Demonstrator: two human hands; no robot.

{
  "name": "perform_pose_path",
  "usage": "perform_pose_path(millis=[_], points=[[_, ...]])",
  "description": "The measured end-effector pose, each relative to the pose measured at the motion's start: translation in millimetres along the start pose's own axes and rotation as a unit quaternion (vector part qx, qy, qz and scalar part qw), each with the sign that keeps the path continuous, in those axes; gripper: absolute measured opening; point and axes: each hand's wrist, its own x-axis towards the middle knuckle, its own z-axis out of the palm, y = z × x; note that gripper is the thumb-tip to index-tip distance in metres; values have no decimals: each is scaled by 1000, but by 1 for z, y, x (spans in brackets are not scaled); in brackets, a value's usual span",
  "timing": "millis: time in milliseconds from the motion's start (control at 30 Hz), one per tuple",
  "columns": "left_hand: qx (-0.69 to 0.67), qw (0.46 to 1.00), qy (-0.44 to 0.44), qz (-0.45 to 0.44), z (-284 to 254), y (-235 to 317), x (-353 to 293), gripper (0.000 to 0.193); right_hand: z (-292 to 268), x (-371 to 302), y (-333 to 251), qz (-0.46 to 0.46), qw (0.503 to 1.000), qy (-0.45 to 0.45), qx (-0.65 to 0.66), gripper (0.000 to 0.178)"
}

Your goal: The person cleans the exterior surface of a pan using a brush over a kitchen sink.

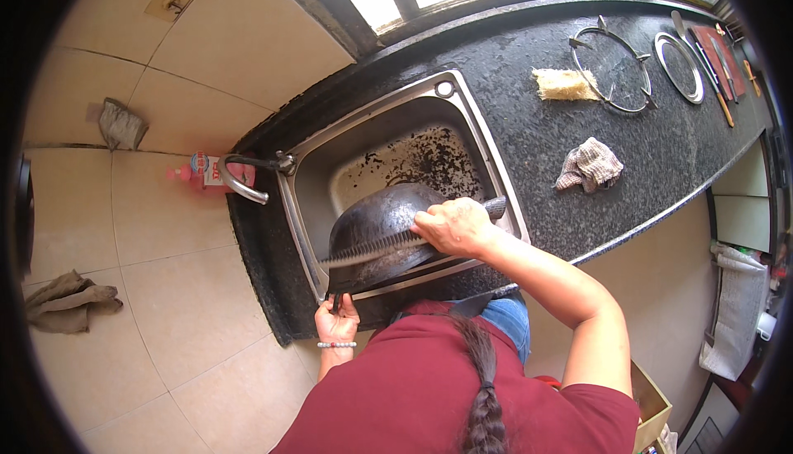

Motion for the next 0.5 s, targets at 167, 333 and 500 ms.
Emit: perform_pose_path(millis=[167,333,500], points=[[27,999,20,29,-5,5,1,10,-6,-6,0,-37,999,-37,-6,25],[-4,999,-14,-30,-4,4,3,15,-1,1,7,-4,998,-61,20,26],[-14,1000,2,-15,-15,12,7,21,-9,2,5,-28,994,-107,18,29]])
